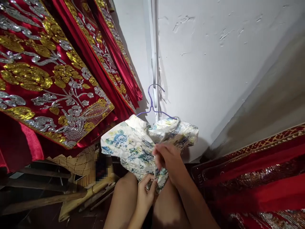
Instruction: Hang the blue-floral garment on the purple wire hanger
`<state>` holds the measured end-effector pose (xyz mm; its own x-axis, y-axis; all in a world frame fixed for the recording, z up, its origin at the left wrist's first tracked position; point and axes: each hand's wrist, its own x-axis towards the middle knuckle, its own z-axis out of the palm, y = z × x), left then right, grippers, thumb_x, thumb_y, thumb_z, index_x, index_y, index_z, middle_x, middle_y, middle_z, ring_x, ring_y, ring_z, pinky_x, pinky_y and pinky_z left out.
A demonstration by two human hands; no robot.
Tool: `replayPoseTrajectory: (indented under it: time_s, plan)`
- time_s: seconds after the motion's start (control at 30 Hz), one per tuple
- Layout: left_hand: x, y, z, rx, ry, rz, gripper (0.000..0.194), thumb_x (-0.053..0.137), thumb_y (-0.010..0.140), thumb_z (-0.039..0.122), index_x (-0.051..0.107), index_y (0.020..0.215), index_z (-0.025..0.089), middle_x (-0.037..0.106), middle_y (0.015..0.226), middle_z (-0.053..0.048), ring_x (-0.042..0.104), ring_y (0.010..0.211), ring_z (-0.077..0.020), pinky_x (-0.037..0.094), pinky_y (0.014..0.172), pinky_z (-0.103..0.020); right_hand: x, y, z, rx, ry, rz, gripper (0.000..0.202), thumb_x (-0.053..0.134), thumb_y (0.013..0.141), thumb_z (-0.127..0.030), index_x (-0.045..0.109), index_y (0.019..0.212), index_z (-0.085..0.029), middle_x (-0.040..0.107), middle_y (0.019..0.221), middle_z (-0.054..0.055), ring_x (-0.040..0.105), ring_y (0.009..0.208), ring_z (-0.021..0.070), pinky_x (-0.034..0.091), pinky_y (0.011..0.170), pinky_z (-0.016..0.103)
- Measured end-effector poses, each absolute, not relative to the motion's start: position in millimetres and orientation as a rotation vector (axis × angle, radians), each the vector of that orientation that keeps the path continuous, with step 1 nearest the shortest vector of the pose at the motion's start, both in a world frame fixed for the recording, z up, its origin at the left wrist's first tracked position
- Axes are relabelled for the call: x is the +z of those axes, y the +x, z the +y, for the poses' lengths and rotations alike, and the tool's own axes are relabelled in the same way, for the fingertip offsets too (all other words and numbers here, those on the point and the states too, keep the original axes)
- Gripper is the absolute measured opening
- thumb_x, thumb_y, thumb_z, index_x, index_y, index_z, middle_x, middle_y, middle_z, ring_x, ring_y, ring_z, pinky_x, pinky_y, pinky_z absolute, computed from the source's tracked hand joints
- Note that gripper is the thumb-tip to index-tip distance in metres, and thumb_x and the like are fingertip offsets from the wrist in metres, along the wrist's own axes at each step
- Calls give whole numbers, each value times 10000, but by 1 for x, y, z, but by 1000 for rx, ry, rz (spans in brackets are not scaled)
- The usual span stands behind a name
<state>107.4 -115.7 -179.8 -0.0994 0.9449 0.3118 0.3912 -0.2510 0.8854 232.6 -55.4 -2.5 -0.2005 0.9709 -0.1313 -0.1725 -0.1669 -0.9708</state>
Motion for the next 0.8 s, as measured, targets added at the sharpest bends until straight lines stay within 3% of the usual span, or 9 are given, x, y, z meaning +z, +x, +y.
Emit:
replayPoseTrajectory:
  time_s: [0.23,0.37,0.47,0.57,0.6,0.7,0.8]
  plan:
    - [-194,95,-101,1204,1734,1497,268,543,918,272,545,666,183,578,674,-19,553,703,-179,412,669,-261,52,222,-28,1310,-909,-1322,466,550,913,-415,600,532,-153,553,421,-7,410,428,71,320,468,215]
    - [-154,83,-88,1142,1787,1409,242,574,920,291,603,706,181,638,713,-33,594,724,-189,458,693,-284,46,220,-35,1273,-831,-1296,383,484,959,-368,644,681,-158,531,398,-51,331,377,62,277,427,207]
    - [-85,74,-69,1341,1817,1302,160,570,944,276,690,998,185,712,881,-65,655,849,-205,506,806,-324,43,221,-41,1245,-840,-1307,334,485,963,-352,630,726,-166,533,405,-60,353,383,69,284,432,208]
    - [-10,71,-49,1763,1864,1205,392,588,944,222,569,1335,209,706,943,-46,664,867,-177,512,866,-331,45,224,-45,1238,-867,-1333,338,486,964,-362,613,715,-172,536,409,-57,363,389,76,297,445,216]
    - [11,73,-43,1749,1972,1191,397,594,941,213,575,1338,211,703,954,-44,659,859,-168,514,845,-314,46,225,-45,1222,-874,-1341,342,482,966,-367,609,713,-175,531,408,-57,359,388,78,297,448,220]
    - [54,82,-34,1496,2290,1187,142,600,940,209,715,1022,197,715,906,-31,658,833,-157,499,784,-276,40,225,-38,1090,-899,-1366,331,472,970,-375,575,713,-195,460,415,-78,352,399,87,281,459,231]
    - [71,85,-32,1588,2370,1288,107,623,929,228,702,869,187,716,857,-19,653,818,-156,478,792,-283,14,222,-23,871,-987,-1461,326,471,962,-360,524,680,-203,437,504,-65,399,477,99,288,506,242]
